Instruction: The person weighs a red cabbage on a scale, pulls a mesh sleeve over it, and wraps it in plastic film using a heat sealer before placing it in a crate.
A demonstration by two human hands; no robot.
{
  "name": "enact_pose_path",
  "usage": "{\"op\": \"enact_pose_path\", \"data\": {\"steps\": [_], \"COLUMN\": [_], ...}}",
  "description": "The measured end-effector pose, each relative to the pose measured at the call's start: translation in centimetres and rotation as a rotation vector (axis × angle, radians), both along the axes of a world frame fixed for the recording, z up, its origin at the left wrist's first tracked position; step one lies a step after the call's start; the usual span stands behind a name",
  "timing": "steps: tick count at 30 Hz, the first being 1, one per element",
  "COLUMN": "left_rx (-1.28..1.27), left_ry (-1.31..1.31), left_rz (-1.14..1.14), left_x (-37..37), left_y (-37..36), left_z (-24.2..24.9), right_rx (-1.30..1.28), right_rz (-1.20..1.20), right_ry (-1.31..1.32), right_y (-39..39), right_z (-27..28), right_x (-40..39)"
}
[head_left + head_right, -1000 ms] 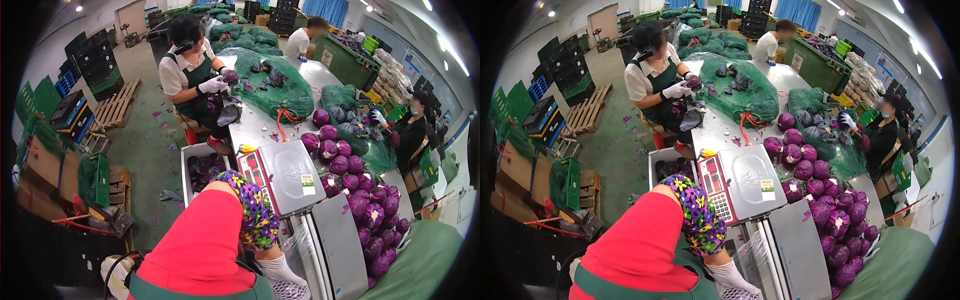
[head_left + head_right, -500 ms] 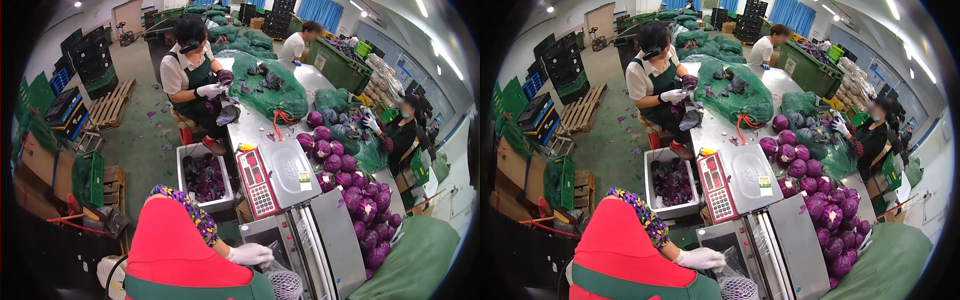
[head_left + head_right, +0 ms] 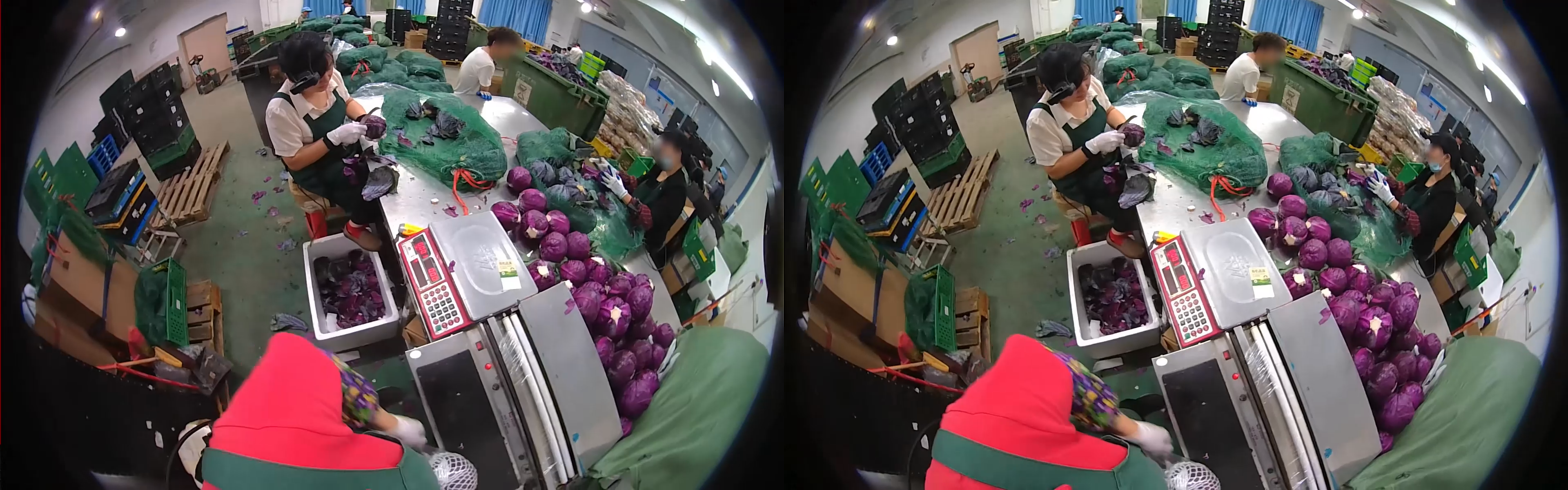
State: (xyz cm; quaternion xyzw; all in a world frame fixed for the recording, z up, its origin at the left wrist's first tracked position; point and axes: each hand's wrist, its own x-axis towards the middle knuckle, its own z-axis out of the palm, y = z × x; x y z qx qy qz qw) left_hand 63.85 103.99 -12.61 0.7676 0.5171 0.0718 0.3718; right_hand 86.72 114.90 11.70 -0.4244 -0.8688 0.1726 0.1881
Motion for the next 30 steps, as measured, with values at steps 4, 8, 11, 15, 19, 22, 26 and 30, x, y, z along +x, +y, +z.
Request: {"op": "enact_pose_path", "data": {"steps": [4,8,11,15,19,22,26,30], "left_rx": [-0.436,-0.568,-0.455,-0.347,-0.543,-0.847,-0.883,-0.874], "left_ry": [-0.326,-0.721,-0.964,-1.078,-1.222,-1.453,-1.153,-1.199], "left_rz": [0.098,0.344,0.351,0.357,0.425,0.317,0.322,0.245], "left_x": [4.2,1.2,2.7,2.4,-4.5,-8.0,-7.0,-2.0], "left_y": [3.0,2.8,5.7,8.1,7.6,3.6,4.2,5.2], "left_z": [0.5,6.2,9.6,10.0,13.6,22.3,22.4,22.1], "right_rx": [-0.046,-0.113,-0.176,-0.28,-0.584,-0.512,-1.072,-1.189], "right_rz": [0.003,-0.06,-0.099,-0.067,-0.006,-0.011,-0.42,-0.324], "right_ry": [-0.327,-0.612,-0.772,-0.256,0.514,0.831,0.955,0.96], "right_y": [-0.7,-1.5,-2.1,-2.6,-3.8,-4.1,-7.3,-11.1], "right_z": [-0.8,-0.4,0.4,-0.5,-2.8,-4.7,1.0,1.3], "right_x": [-3.7,-6.5,-8.5,-9.2,-10.6,-12.2,-7.0,-3.0]}}
